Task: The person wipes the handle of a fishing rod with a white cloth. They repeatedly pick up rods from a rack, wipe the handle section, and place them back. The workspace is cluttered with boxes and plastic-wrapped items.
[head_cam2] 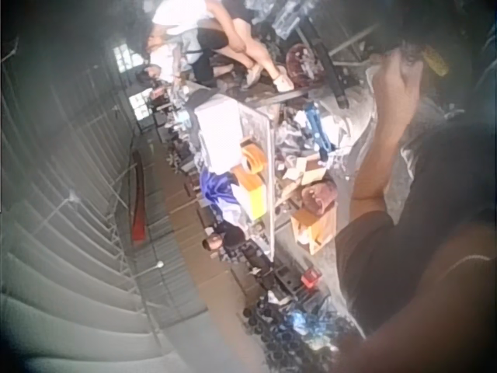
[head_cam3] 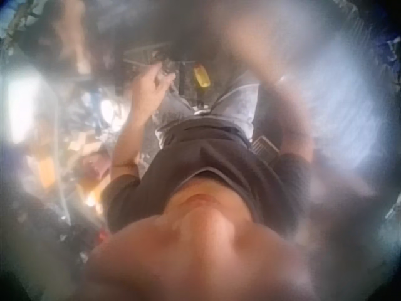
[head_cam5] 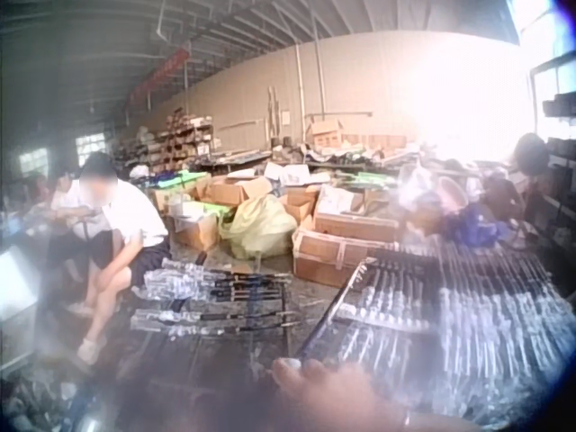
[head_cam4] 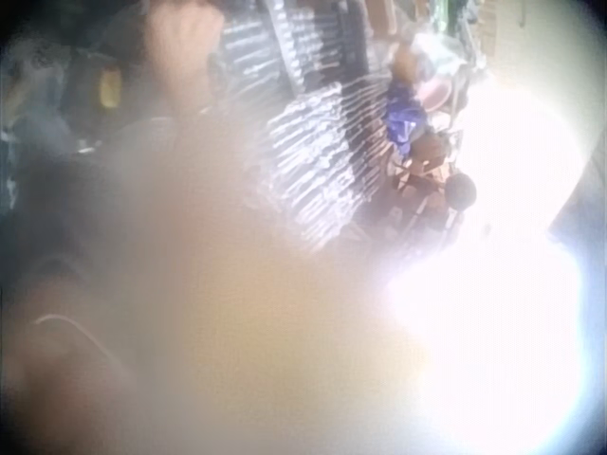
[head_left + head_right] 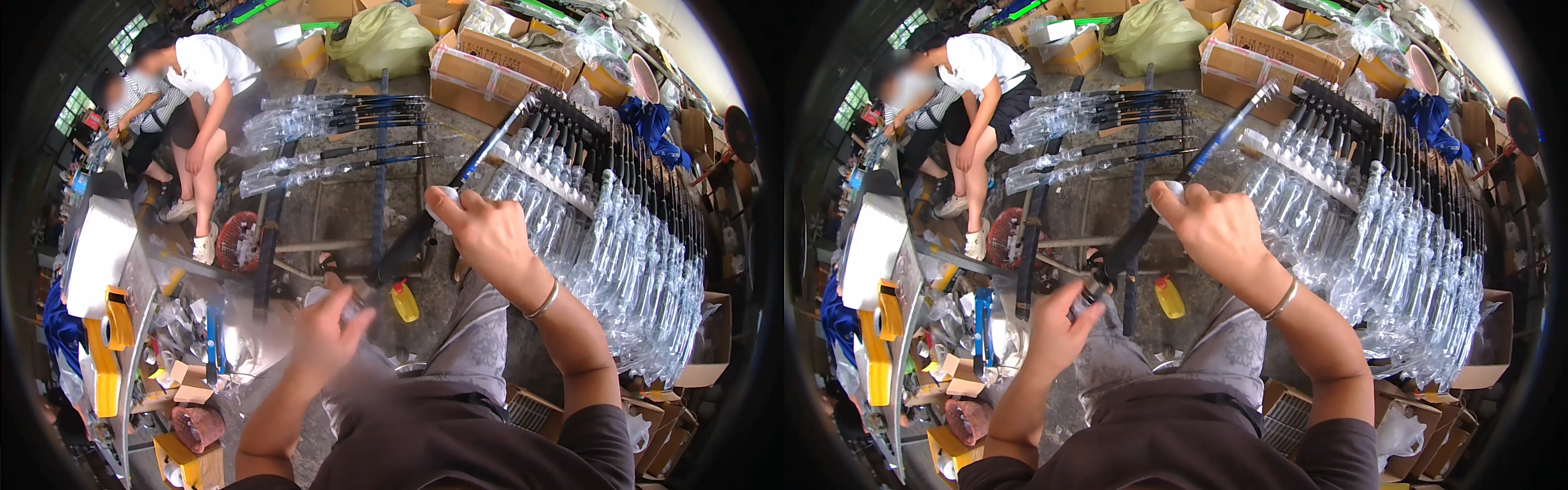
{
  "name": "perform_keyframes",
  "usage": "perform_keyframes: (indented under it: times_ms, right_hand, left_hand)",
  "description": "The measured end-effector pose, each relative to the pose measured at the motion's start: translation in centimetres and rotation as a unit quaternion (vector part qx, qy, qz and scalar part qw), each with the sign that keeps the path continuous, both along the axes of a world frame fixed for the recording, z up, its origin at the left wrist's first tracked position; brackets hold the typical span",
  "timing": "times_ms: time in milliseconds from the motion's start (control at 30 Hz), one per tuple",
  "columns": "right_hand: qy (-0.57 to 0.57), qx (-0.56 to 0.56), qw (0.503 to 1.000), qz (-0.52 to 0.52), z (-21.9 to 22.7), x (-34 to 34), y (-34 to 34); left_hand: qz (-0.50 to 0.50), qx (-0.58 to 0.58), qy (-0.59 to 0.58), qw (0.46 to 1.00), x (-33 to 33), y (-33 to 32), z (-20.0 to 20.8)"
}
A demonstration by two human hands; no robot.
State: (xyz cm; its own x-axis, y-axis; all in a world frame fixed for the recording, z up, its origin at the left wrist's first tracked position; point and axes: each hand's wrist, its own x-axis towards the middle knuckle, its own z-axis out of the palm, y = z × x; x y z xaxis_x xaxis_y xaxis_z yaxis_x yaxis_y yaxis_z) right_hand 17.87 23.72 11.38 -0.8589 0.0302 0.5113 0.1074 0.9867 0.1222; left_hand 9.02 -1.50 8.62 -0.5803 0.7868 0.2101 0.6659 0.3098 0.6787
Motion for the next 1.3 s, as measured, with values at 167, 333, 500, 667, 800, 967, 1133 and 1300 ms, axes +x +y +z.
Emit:
perform_keyframes:
  times_ms: [167, 333, 500, 667, 800, 967, 1133, 1300]
  right_hand:
    - [0.091, -0.003, 0.994, 0.062, -0.3, -0.3, 0.5]
    - [0.085, -0.008, 0.996, 0.039, -1.0, -0.6, 1.5]
    - [0.078, -0.022, 0.997, 0.013, -1.7, -0.9, 1.2]
    - [0.128, -0.009, 0.991, 0.041, -1.0, -1.3, 1.3]
    - [0.139, -0.004, 0.99, 0.018, -1.5, -1.6, 2.0]
    - [0.135, -0.006, 0.991, 0.016, -2.0, -1.9, 2.4]
    - [0.157, 0.026, 0.987, 0.024, -1.2, -1.9, 4.5]
    - [0.131, 0.023, 0.991, 0.0, 0.8, -2.0, 6.2]
  left_hand:
    - [-0.121, 0.072, -0.777, 0.613, 0.3, -1.0, -2.1]
    - [-0.045, 0.032, -0.572, 0.818, 0.6, 0.3, -1.2]
    - [-0.011, 0.013, -0.341, 0.94, 0.8, 0.8, -1.3]
    - [-0.113, 0.072, -0.72, 0.681, -0.1, 0.0, -2.0]
    - [-0.018, 0.038, -0.586, 0.809, 0.4, 0.5, -0.8]
    - [-0.018, 0.033, -0.406, 0.913, 0.4, 0.9, -1.8]
    - [-0.103, 0.055, -0.713, 0.691, 0.2, -0.6, -1.7]
    - [-0.073, 0.049, -0.771, 0.631, 0.4, -1.7, -2.5]
